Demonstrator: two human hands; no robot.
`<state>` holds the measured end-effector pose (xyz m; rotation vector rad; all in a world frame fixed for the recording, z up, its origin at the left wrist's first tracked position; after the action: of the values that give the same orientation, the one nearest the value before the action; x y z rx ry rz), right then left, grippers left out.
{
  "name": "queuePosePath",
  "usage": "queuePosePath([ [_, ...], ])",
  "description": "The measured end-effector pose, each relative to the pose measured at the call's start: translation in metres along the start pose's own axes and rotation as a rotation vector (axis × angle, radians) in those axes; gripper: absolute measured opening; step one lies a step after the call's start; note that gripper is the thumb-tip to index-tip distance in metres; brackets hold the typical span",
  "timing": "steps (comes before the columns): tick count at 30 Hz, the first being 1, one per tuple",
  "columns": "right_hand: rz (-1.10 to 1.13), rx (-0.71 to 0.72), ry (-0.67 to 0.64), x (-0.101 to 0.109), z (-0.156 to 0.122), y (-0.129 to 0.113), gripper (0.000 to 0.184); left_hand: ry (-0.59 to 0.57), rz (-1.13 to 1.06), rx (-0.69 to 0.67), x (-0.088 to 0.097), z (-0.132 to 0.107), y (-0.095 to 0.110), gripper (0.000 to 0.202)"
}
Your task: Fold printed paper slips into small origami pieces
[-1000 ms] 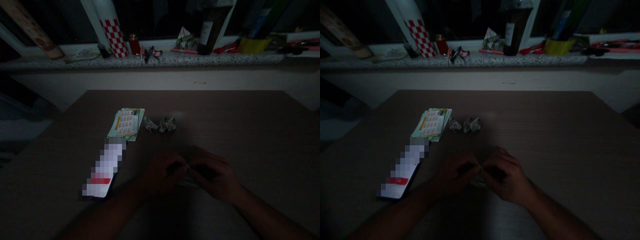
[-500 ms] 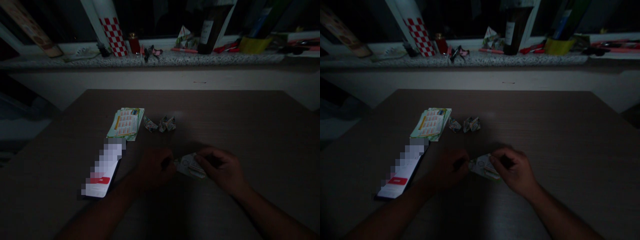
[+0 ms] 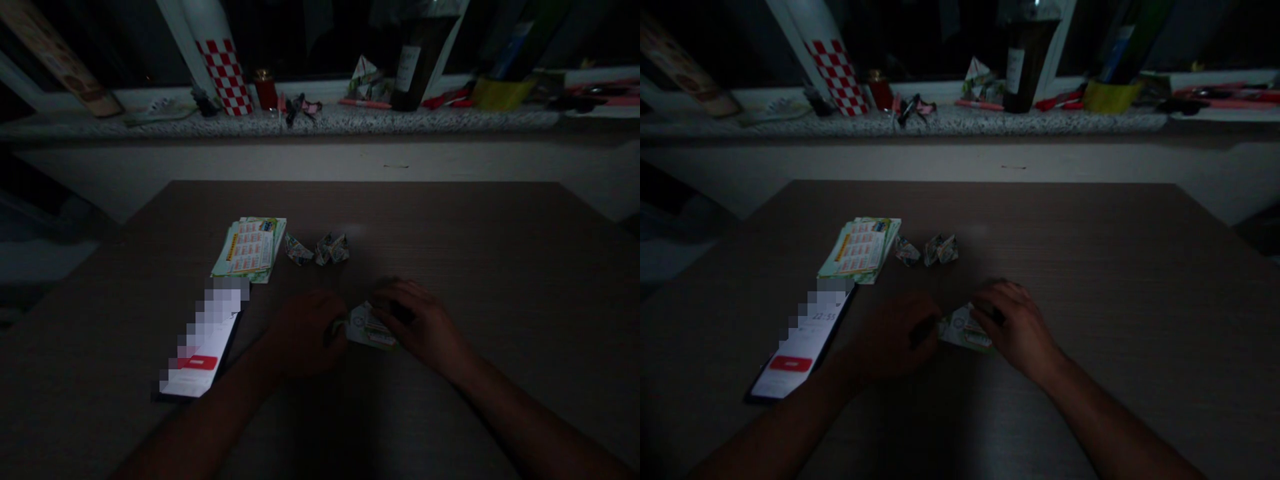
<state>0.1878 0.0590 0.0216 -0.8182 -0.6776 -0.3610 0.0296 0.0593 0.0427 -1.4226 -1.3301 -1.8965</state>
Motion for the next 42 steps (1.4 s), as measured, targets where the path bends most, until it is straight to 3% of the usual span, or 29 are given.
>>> queuePosePath([
  [4,-0.001,0.089,-0.054,0.000,-0.001,-0.009,0.019,-0.056,-0.070,-0.172,-0.005,-0.002,0.011,0.028],
  [8,0.053,0.134,-0.183,-0.004,-0.003,-0.016,0.027,-0.142,-0.057,-0.156,-0.011,0.000,0.006,0.036],
  [13,0.031,0.127,-0.295,-0.008,-0.005,-0.015,0.035,-0.156,-0.023,-0.161,-0.013,0.002,0.003,0.026],
  [18,0.047,0.157,-0.293,-0.008,-0.004,-0.015,0.031,-0.153,-0.034,-0.182,-0.013,0.002,0.003,0.021],
  [34,0.046,0.154,-0.299,-0.007,-0.004,-0.017,0.038,-0.144,-0.009,-0.168,-0.014,0.000,0.004,0.040],
  [42,0.068,0.156,-0.290,-0.009,-0.004,-0.015,0.032,-0.161,0.018,-0.181,-0.015,0.001,0.004,0.033],
])
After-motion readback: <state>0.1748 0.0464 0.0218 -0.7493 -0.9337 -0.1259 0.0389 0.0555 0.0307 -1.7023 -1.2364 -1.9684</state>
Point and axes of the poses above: each hand's wrist, its own z-axis towards the middle knuckle, its own x-axis out of the back of the hand, y = z × x, the point moved 7 cm from there along z, towards the middle knuckle, and after that the axes turned 12 degrees about x, right-handed, at the moved point
